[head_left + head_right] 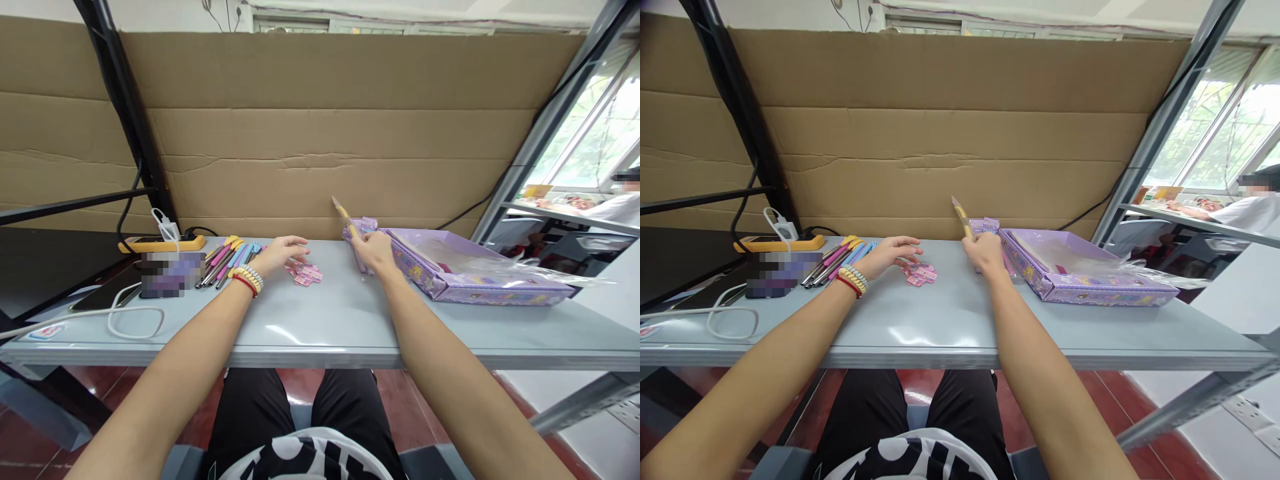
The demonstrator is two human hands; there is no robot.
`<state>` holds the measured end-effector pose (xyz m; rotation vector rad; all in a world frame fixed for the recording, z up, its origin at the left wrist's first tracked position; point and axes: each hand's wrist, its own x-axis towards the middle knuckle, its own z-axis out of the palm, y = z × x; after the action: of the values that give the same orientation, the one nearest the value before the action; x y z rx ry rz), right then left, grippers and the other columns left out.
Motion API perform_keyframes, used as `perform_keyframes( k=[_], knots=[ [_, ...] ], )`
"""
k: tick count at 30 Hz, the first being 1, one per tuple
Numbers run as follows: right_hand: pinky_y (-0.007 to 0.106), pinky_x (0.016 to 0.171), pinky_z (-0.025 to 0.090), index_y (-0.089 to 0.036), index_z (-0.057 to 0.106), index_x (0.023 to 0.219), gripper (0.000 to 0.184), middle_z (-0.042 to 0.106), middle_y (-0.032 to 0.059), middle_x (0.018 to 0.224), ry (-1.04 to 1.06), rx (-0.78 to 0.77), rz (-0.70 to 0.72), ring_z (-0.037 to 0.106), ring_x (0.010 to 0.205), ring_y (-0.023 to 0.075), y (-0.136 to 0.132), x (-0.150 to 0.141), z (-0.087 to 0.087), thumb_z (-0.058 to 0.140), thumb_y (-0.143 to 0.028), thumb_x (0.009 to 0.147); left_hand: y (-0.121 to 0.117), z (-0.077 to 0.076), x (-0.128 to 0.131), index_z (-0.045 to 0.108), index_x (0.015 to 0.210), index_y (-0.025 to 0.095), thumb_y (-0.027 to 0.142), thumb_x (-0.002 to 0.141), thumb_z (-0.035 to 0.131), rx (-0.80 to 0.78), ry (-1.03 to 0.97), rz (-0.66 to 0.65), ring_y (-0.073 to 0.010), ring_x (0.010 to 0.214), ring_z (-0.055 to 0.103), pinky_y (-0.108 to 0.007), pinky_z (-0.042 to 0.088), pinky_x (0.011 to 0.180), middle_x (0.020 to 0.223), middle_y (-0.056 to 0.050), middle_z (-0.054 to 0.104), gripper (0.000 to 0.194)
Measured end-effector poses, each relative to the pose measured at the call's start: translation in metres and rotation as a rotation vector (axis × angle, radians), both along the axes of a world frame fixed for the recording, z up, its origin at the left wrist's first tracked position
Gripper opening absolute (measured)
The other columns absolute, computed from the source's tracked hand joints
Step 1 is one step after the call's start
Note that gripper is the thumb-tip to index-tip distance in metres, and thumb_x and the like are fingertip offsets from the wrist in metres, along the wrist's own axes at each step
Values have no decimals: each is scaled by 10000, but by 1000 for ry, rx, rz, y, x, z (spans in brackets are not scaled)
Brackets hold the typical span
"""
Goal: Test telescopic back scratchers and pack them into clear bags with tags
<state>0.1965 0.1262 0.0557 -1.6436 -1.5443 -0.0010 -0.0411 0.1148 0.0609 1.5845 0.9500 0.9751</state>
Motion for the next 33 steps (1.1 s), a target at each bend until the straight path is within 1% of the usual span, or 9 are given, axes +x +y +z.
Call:
perform_keyframes(
  k=[5,8,10,15,18,21,25,30,33],
  knots=[
    [287,508,303,-172,555,500,333,490,57,465,43,-22,-243,428,504,157,0,28,6,492,-398,736,6,-4,-2,606,993,118,254,686,699,23,58,32,-184,766,653,-281,519,604,1011,-127,659,349],
    [300,540,337,-146,619,556,331,586,122,546,40,-7,-334,513,553,195,-8,36,12,492,-391,739,10,-7,-2,609,977,120,241,690,693,29,103,31,-174,729,650,-267,510,582,910,-101,672,322],
    [308,563,362,-138,647,586,311,621,154,598,4,-42,-373,571,609,232,-14,39,15,496,-367,731,11,-8,-2,607,982,122,218,697,681,35,146,44,-149,649,631,-259,500,564,820,-73,674,310],
    [336,645,431,-135,701,690,307,673,190,746,-142,-212,-374,638,768,301,-27,43,8,502,-365,732,12,-10,-2,600,997,120,165,683,662,67,232,17,-131,550,605,-254,483,550,673,-20,660,322],
    [356,691,461,-136,722,795,357,688,199,846,-178,-296,-359,645,840,315,-27,42,0,495,-408,748,14,-12,-3,603,973,134,179,668,671,88,221,-19,-140,552,613,-259,488,555,656,-6,660,316],
    [384,741,478,-118,716,931,425,684,214,958,-212,-355,-350,642,926,333,-24,40,-9,496,-435,752,17,-15,-4,610,946,147,188,658,675,104,251,-16,-151,575,628,-262,492,569,682,-8,679,298],
    [420,786,486,-79,679,1065,491,655,241,1065,-263,-411,-399,627,994,361,-20,44,-16,536,-411,732,20,-18,-4,623,949,145,189,658,660,127,310,-11,-162,593,638,-269,494,593,722,-22,703,297],
    [434,795,496,-73,674,1082,436,630,252,1083,-285,-428,-455,626,996,353,-20,48,-19,549,-324,748,21,-20,-4,635,957,147,202,653,655,177,359,0,-166,613,639,-256,471,589,729,-23,714,309],
    [438,818,494,-65,664,1091,393,604,248,1116,-332,-390,-464,582,1076,357,-21,46,-21,525,-249,772,20,-19,-4,640,967,148,217,664,644,195,400,2,-169,637,640,-255,463,608,728,-21,713,312]
  ],
)
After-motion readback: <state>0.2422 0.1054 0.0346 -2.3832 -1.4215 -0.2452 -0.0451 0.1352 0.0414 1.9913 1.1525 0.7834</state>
